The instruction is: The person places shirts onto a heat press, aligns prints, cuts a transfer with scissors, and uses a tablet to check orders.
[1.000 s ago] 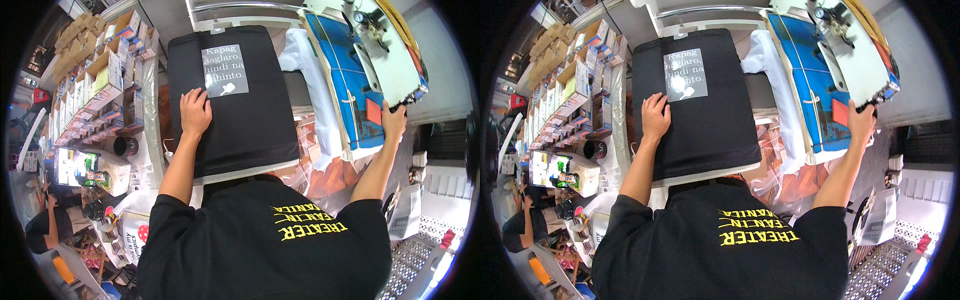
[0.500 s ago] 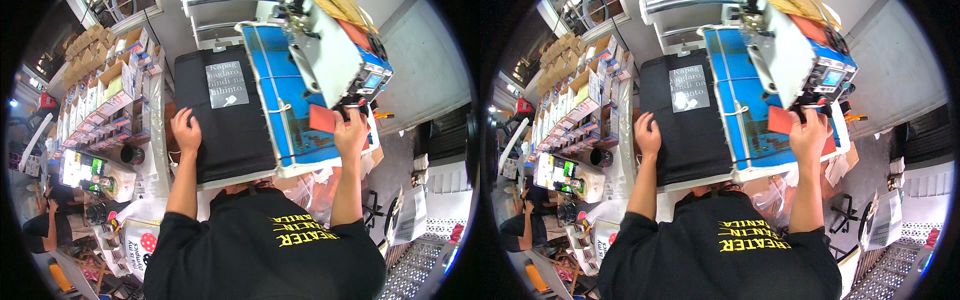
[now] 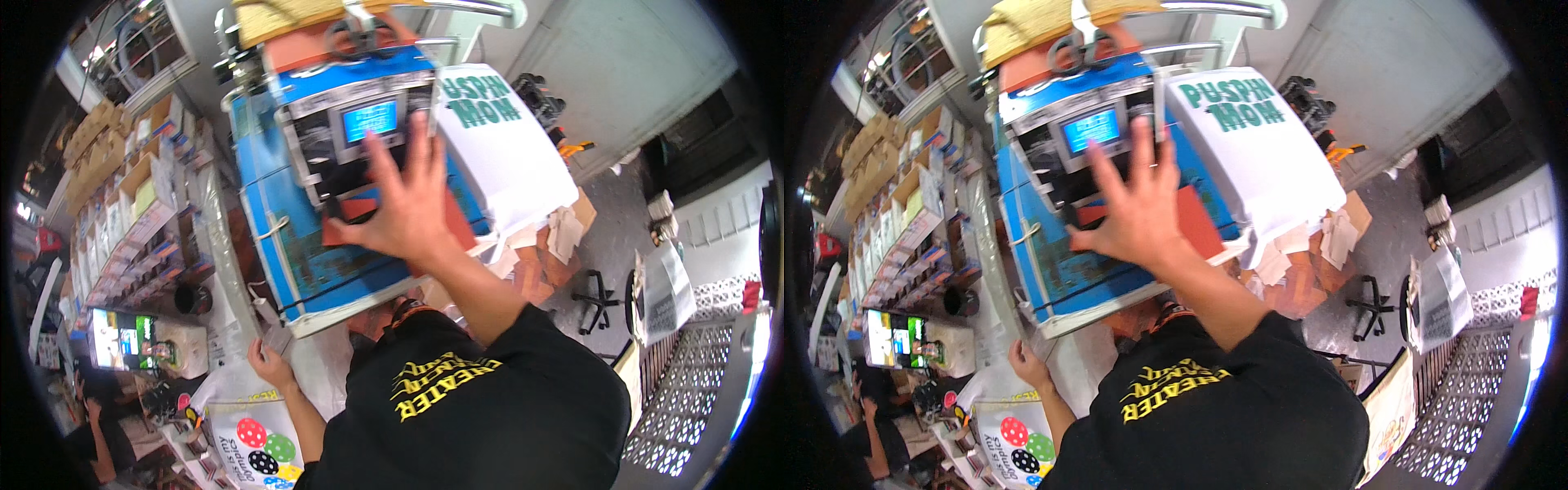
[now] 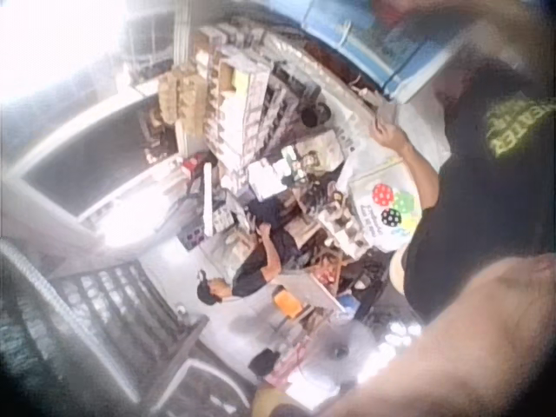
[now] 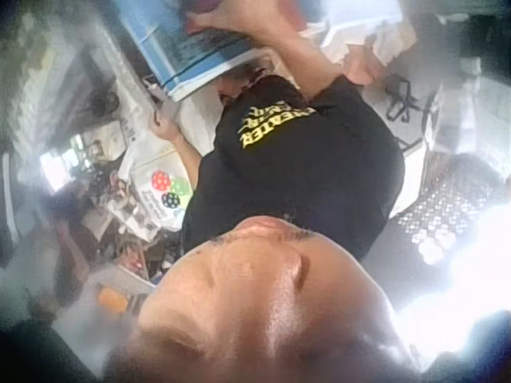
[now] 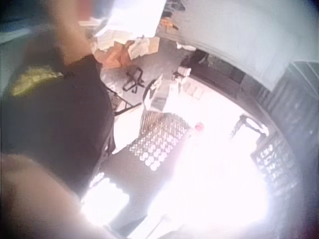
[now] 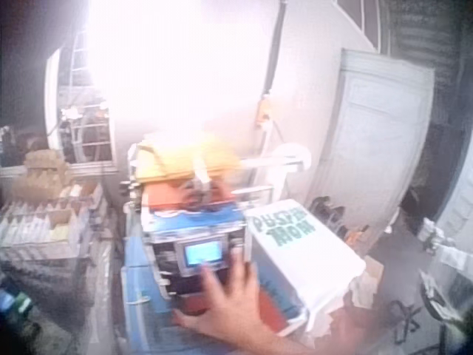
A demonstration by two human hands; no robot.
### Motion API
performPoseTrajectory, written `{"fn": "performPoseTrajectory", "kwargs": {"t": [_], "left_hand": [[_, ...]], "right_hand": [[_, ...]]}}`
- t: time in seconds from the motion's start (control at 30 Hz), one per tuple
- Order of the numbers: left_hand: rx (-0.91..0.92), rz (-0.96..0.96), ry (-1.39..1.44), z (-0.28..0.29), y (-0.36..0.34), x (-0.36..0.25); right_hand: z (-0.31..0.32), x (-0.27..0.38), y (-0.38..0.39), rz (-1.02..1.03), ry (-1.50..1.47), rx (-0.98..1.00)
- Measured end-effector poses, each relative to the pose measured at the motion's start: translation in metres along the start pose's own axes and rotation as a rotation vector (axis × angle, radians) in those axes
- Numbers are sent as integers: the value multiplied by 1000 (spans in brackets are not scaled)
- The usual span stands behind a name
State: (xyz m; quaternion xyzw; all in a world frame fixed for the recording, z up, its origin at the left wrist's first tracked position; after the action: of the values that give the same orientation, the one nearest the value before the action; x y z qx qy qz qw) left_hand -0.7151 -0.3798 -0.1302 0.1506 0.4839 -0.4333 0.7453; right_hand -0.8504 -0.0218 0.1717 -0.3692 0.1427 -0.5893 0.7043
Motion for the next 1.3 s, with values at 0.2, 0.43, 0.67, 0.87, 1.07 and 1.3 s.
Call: {"fn": "performPoseTrajectory", "kwargs": {"t": [0.2,0.43,0.67,0.87,1.07,1.3], "left_hand": [[94,223,-68,32,64,-34],[1007,266,291,-74,174,-90],[1245,744,752,-310,272,-206],[1047,912,945,-386,295,-294],[1325,664,432,-373,304,-279],[628,385,784,-264,359,-324]], "right_hand": [[2,-19,8,60,-224,-95],[29,-379,172,-489,218,-312],[95,-550,276,-2062,-1417,-750],[124,-663,306,-1735,-1201,-597],[162,-637,179,-1388,-1551,-292],[155,-468,-33,-706,-2027,164]]}}
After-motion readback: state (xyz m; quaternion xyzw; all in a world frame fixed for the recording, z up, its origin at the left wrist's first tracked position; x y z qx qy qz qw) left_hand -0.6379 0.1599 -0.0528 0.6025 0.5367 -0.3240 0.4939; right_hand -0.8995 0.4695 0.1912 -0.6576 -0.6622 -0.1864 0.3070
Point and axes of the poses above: each hand's wrist, its own y-axis away from the middle knuckle, its own z-axis out of the back of the hand, x = y × z, the point moved 1 cm from there along -y, towards the middle knuckle, and after that the axes turned 1 degree about y, right-handed, at the moved point
